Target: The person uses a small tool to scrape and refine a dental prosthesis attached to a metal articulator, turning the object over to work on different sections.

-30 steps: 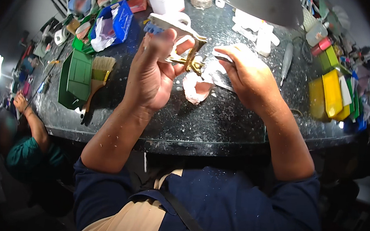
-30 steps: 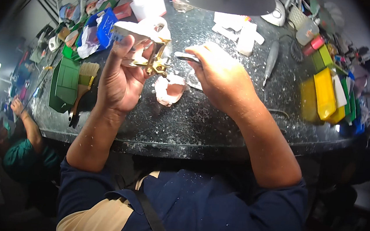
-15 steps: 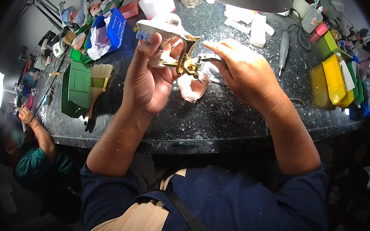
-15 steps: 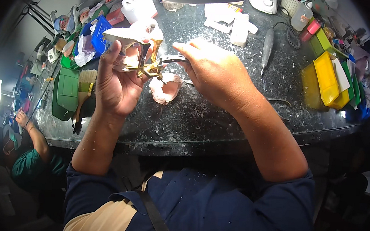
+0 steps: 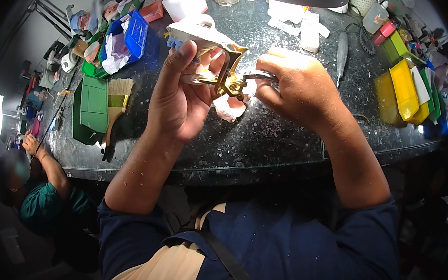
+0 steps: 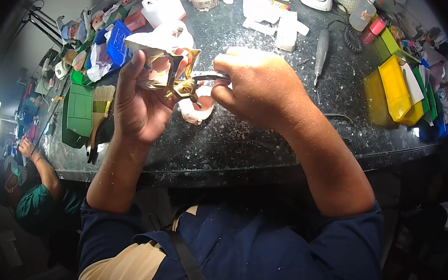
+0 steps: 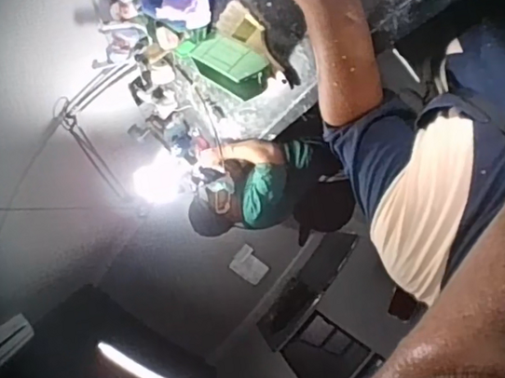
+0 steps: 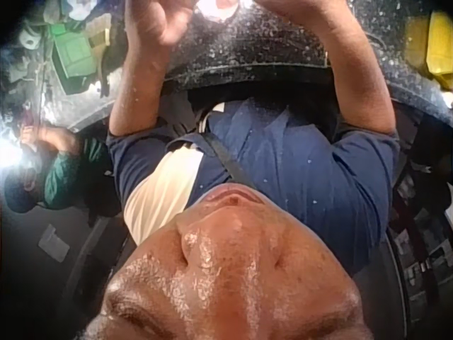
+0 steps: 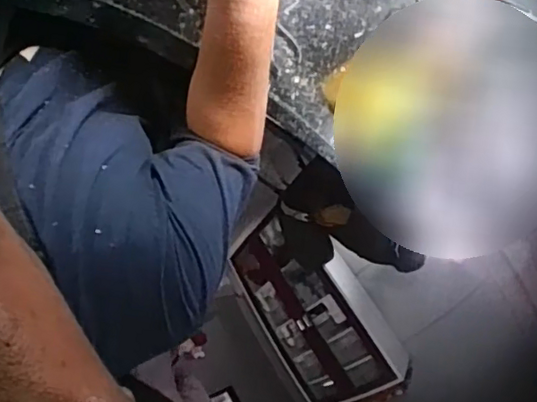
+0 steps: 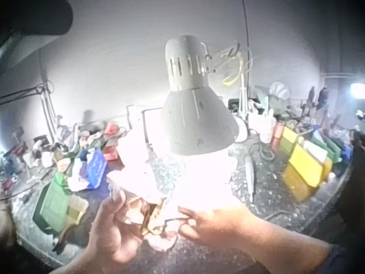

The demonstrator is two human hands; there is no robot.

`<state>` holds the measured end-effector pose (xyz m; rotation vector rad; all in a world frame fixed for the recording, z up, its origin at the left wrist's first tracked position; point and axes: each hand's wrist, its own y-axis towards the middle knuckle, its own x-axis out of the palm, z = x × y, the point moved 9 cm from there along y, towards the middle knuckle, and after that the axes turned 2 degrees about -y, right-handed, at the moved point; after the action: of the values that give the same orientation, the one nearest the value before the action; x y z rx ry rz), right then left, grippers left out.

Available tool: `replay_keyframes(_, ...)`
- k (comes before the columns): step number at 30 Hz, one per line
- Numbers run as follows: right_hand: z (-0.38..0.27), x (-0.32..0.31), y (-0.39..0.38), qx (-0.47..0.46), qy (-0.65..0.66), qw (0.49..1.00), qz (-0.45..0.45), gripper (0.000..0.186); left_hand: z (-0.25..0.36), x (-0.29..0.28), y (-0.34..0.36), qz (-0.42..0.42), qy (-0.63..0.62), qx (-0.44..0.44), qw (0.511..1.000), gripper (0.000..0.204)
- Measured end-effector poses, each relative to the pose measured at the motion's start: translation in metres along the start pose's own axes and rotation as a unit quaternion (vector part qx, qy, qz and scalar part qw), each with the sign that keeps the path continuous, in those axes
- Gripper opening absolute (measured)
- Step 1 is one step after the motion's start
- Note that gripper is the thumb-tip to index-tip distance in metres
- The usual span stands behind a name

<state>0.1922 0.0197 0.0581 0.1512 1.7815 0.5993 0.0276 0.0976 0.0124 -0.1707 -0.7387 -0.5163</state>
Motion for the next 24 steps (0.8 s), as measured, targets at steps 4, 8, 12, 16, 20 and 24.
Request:
replay_keyframes(4,0.002,0.006,-0.002,0.038,0.046,0.998,-0.032,0.03,0.004,0.005,-0.003,-0.004,0.016,0.01,1.0,0.056)
replay_keyframes(8,0.003,0.009,-0.001,0.059,0.052,0.996,-0.041,0.03,0.005,0.01,-0.006,0.007,0.036,0.037,0.999,0.053)
replay_keyframes(12,0.007,0.015,0.0,0.092,0.007,0.993,-0.078,0.029,0.016,0.014,-0.014,0.012,0.111,0.14,0.984,0.058)
replay_keyframes(16,0.006,0.019,-0.001,0.107,-0.03,0.992,-0.058,0.027,0.016,0.035,-0.029,-0.02,0.213,0.302,0.929,0.078)
replay_keyframes(20,0.002,0.021,0.003,0.113,-0.046,0.992,-0.046,0.027,0.023,0.042,-0.035,-0.064,0.336,0.379,0.86,0.098)
replay_keyframes(24,-0.003,0.011,0.003,0.083,-0.046,0.995,0.014,0.023,0.027,0.045,-0.033,-0.063,0.325,0.378,0.865,0.096)
